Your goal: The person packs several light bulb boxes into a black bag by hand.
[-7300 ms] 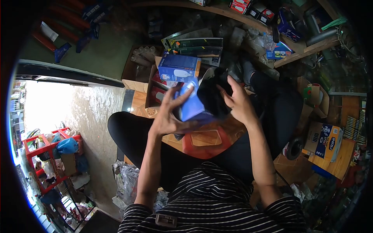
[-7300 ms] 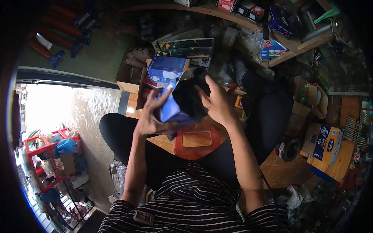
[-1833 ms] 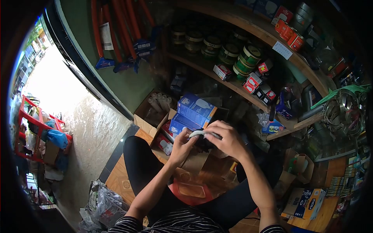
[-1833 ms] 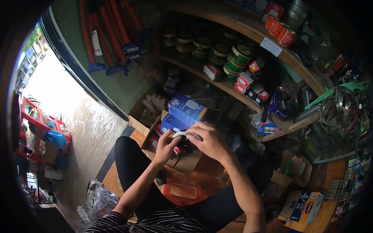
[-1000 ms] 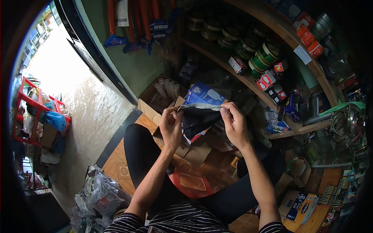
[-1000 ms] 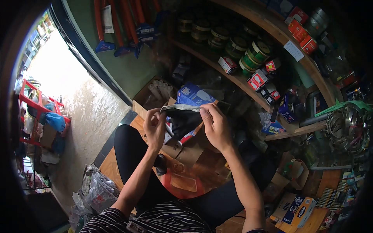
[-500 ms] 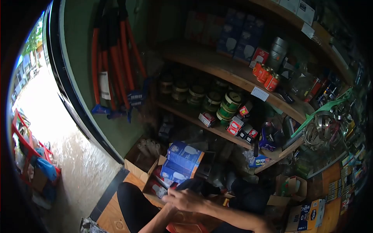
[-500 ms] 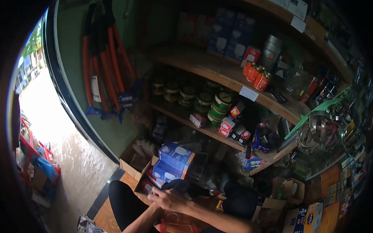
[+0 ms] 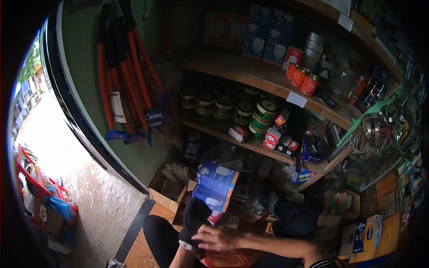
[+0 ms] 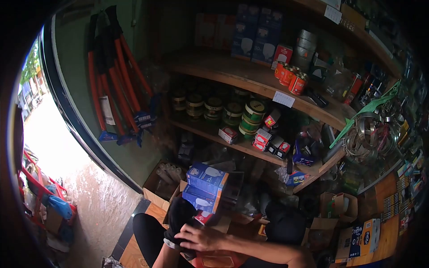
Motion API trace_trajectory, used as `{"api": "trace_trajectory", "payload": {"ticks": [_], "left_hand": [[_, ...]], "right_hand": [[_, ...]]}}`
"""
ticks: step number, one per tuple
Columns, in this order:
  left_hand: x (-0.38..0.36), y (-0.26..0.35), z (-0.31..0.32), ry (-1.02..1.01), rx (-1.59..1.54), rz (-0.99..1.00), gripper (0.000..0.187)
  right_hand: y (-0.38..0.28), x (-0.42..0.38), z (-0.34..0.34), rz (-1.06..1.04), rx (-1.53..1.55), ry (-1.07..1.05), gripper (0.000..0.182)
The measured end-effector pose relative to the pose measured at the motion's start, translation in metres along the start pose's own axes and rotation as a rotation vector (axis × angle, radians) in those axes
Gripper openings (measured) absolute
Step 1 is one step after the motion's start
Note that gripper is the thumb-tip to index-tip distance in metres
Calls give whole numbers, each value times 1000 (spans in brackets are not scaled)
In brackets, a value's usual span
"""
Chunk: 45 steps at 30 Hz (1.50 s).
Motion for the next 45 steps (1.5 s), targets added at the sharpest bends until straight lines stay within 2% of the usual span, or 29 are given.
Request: {"api": "trace_trajectory", "payload": {"ticks": [1,2,3,4,5,6,7,8,9,10,12,14,15,18,19,23,26,27,29,31,33,34,36,37,40,41,42,44,45], "left_hand": [[4,28,-4,-20,368,138,7],[5,56,-7,24,821,288,8],[5,83,-11,119,1184,430,11],[6,82,-24,147,1060,462,11],[6,80,-37,171,936,498,10],[5,60,-47,233,910,506,9],[9,29,-58,240,853,382,8],[12,-3,-68,253,796,260,7],[13,-50,-74,210,698,8,6],[7,-106,-75,163,591,-242,5],[5,-127,-65,133,681,-143,2],[22,-21,-44,107,889,41,3],[30,-5,-36,119,997,244,4],[39,-32,-29,79,60,-22,9],[44,28,-26,80,301,372,15],[70,26,-8,-160,501,252,18],[51,21,-48,128,880,83,18],[39,-13,-75,342,313,-21,18],[5,-149,-97,687,-846,-218,24],[2,-163,-82,775,-1399,-361,26],[9,-136,-81,681,-1331,-454,20],[14,-135,-84,598,-1263,-394,14],[8,-152,-93,648,-1088,-442,15],[13,-122,-96,687,-976,-412,17],[22,-87,-101,445,-269,-397,13],[17,-86,-104,473,-59,-350,10],[23,-70,-97,462,-11,-183,5],[23,-44,-93,446,299,-20,3],[22,-49,-94,419,366,-25,4]], "right_hand": [[-8,4,-23,-112,-85,150,34],[-3,2,-45,-50,-180,207,29],[-4,3,-72,139,-233,205,25],[-11,1,-108,34,-338,360,20],[9,-8,-141,238,-313,413,16],[-16,-6,-187,72,-453,554,8],[-29,-9,-232,-18,-508,664,7],[-44,-10,-274,107,-533,752,7],[-62,-13,-314,150,-486,915,7],[-77,-15,-355,-19,-773,899,6],[-107,-14,-426,24,-858,1090,12],[-120,-10,-499,62,-1125,1083,19],[-123,-8,-533,82,-1180,1121,22],[-114,0,-616,281,-1450,1099,31],[-103,1,-640,395,-1522,1051,36],[-64,6,-698,730,-1560,934,58],[-31,5,-738,784,-1393,987,69],[-22,0,-751,832,-1328,1051,74],[-16,0,-761,815,-1338,1017,71],[-6,4,-764,833,-1330,944,68],[-3,12,-770,880,-1315,836,67],[-5,13,-772,848,-1341,885,66],[-11,12,-776,785,-1395,982,66],[-14,15,-776,730,-1369,983,76],[-9,19,-779,857,-1322,942,86],[-7,22,-777,858,-1271,919,93],[-13,23,-774,784,-1322,960,97],[-23,22,-764,633,-1417,1040,104],[-22,18,-765,599,-1356,1059,103]]}}
Point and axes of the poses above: each hand's wrist, its own x-axis towards the middle knuckle, its own z-axis out of the palm, y = z × x, the point moved 10 cm from there along x, towards the middle knuckle, and after that the axes turned 6 degrees about x, right-handed, at the moved point
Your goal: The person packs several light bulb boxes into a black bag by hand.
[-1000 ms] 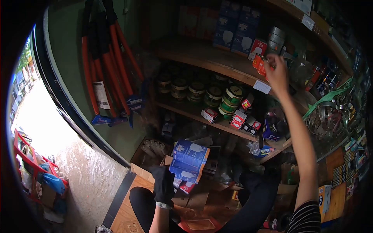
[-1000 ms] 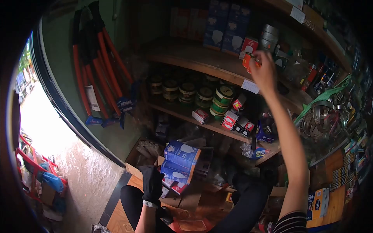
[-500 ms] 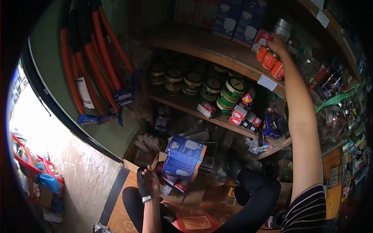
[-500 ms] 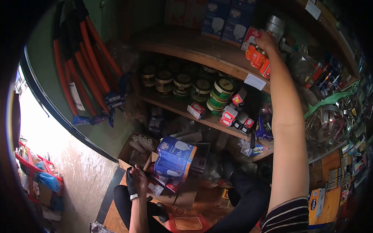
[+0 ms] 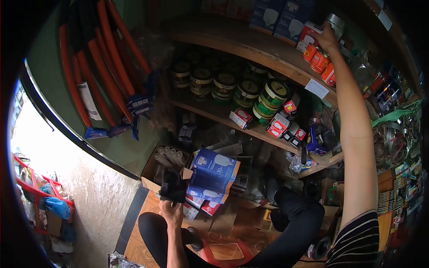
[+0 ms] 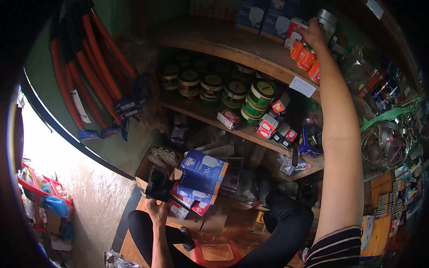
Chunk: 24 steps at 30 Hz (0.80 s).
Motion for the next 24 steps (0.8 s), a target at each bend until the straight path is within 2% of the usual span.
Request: {"api": "trace_trajectory", "payload": {"ticks": [2,5,6,9,10,13,15,16,17,20,21,22,23,24], "left_hand": [[-5,-15,1,-39,130,26,5],[-5,-15,15,-124,-179,-96,7],[-5,-16,14,-108,-232,-167,7],[-9,-14,14,-96,-396,-384,6],[-9,-21,12,-125,-322,-398,4],[1,23,17,-281,102,-5,8],[-11,8,33,-382,363,0,14],[-15,7,39,-412,376,55,16],[-20,6,46,-444,388,110,17],[-47,-92,47,-410,-128,-263,18],[-36,-30,38,-626,-451,-405,26],[-31,-16,22,-498,-796,-623,33],[-34,-17,18,-342,-1133,-840,41],[-17,-14,2,-328,-1104,-537,49]], "right_hand": [[6,1,-2,9,137,6,101],[-3,-10,-7,-9,21,25,88],[-4,-11,-2,34,5,-86,79],[-8,-16,-4,0,54,-91,77],[-8,-16,0,4,40,-146,73],[7,-10,17,91,250,-186,81],[4,-13,14,-23,135,-18,89],[0,-16,10,-79,78,65,93],[4,-14,11,-65,13,52,97],[-17,-20,1,-40,-162,-18,102],[-19,-17,1,-42,-210,-59,100],[-15,-17,3,-39,-262,-101,99],[-7,-15,2,-38,-304,-87,88],[2,-10,3,-43,-344,-75,78]]}}
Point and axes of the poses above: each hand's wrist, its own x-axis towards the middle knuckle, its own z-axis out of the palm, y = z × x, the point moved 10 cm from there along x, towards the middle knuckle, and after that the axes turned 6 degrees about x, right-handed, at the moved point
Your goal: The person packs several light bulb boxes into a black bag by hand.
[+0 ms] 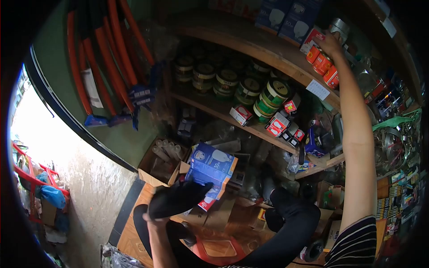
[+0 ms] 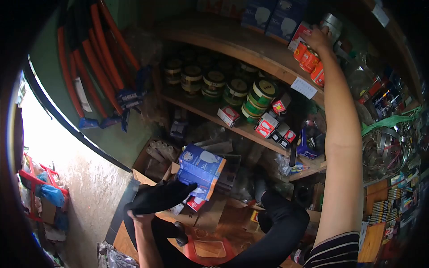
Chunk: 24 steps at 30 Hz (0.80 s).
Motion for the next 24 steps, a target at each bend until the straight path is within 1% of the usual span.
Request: {"api": "trace_trajectory", "payload": {"ticks": [1,2,3,4,5,6,7,8,9,10,12,14,15,16,18,19,20,21,24], "left_hand": [[-7,18,-6,-92,97,256,57],[-5,25,-13,-95,-105,307,55],[-5,31,-19,-110,-305,361,53],[-3,36,-27,-24,-337,408,50],[-1,38,-32,96,-207,448,48],[1,41,-35,215,15,482,46],[0,50,-29,355,549,520,44],[-3,61,-17,511,1123,559,42],[-5,66,-6,605,1455,586,40],[-5,65,1,646,1632,590,39],[9,63,8,538,1781,494,38],[26,56,21,228,1851,329,41],[27,51,24,191,1872,264,42],[27,47,26,153,1892,201,44],[17,36,22,265,1814,366,52],[15,28,18,316,1771,453,56],[17,12,21,224,2001,537,62],[23,14,18,140,1577,452,62],[32,7,32,-93,309,144,65]], "right_hand": [[-3,7,4,-25,-30,10,70],[-22,-2,8,-159,36,-288,58],[-2,22,49,-334,573,-194,50],[7,26,52,-362,764,-64,52],[20,45,63,-342,727,-189,54],[42,68,66,-383,386,66,68],[67,89,70,-340,38,320,81],[102,121,97,-371,12,299,95],[99,120,96,-326,36,188,95],[96,117,99,-249,88,70,96],[89,105,91,-107,107,-106,98],[74,89,80,17,99,-243,100],[75,91,85,42,128,-277,101],[70,90,88,-11,189,-253,103],[72,97,102,-114,303,-206,106],[88,110,114,-97,282,-146,107],[103,125,127,-76,263,-81,108],[111,135,128,-54,248,-12,109],[85,123,106,-253,317,74,110]]}}
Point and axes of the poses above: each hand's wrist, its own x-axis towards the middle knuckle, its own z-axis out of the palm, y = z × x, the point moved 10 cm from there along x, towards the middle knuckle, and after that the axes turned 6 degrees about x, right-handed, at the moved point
